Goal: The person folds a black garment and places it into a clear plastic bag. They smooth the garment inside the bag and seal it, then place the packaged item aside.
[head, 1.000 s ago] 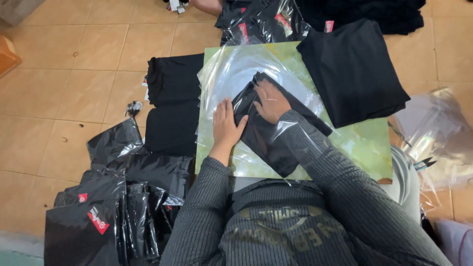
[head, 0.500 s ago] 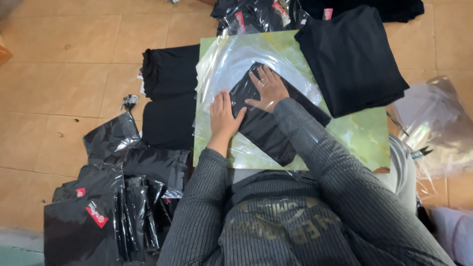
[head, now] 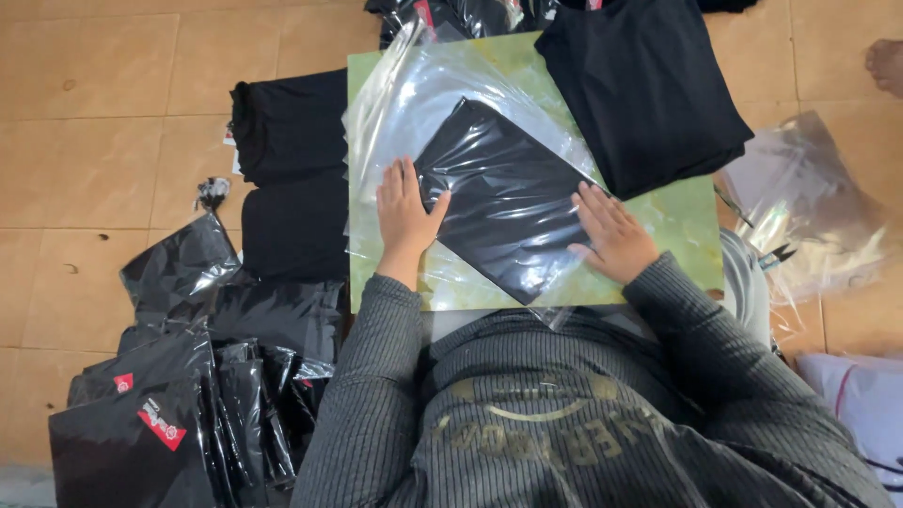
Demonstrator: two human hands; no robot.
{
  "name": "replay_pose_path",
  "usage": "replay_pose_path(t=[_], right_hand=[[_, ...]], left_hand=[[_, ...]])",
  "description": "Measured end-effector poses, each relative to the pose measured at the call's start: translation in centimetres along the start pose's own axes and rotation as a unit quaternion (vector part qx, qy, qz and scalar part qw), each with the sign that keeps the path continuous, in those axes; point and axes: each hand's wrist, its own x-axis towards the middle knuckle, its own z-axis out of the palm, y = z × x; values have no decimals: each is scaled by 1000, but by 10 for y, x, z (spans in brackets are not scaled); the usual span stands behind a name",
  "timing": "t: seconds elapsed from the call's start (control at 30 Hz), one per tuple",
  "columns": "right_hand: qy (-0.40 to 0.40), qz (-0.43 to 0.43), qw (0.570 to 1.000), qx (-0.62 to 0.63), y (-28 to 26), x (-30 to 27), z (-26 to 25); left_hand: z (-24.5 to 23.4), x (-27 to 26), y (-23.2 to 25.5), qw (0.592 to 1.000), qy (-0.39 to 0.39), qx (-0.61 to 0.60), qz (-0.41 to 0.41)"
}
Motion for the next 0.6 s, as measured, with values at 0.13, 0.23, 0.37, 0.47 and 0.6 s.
replay_pose_path(t=[0.13,0.23,0.37,0.47,0.6], right_hand=[[24,-7,1000,-16,-5,-12,1],[63,-76,995,-5,-28,9,-6],[7,-186,978,96,-73,66,-5],[-88,-212,973,27,-94,126,0],[-112,-197,972,61,-113,192,22]], left_hand=[[7,0,-9,998,38,-56,18],[12,3,-18,989,68,-128,25],[27,10,-38,977,78,-199,24],[44,19,-49,967,99,-233,34],[54,25,-56,958,147,-241,53]])
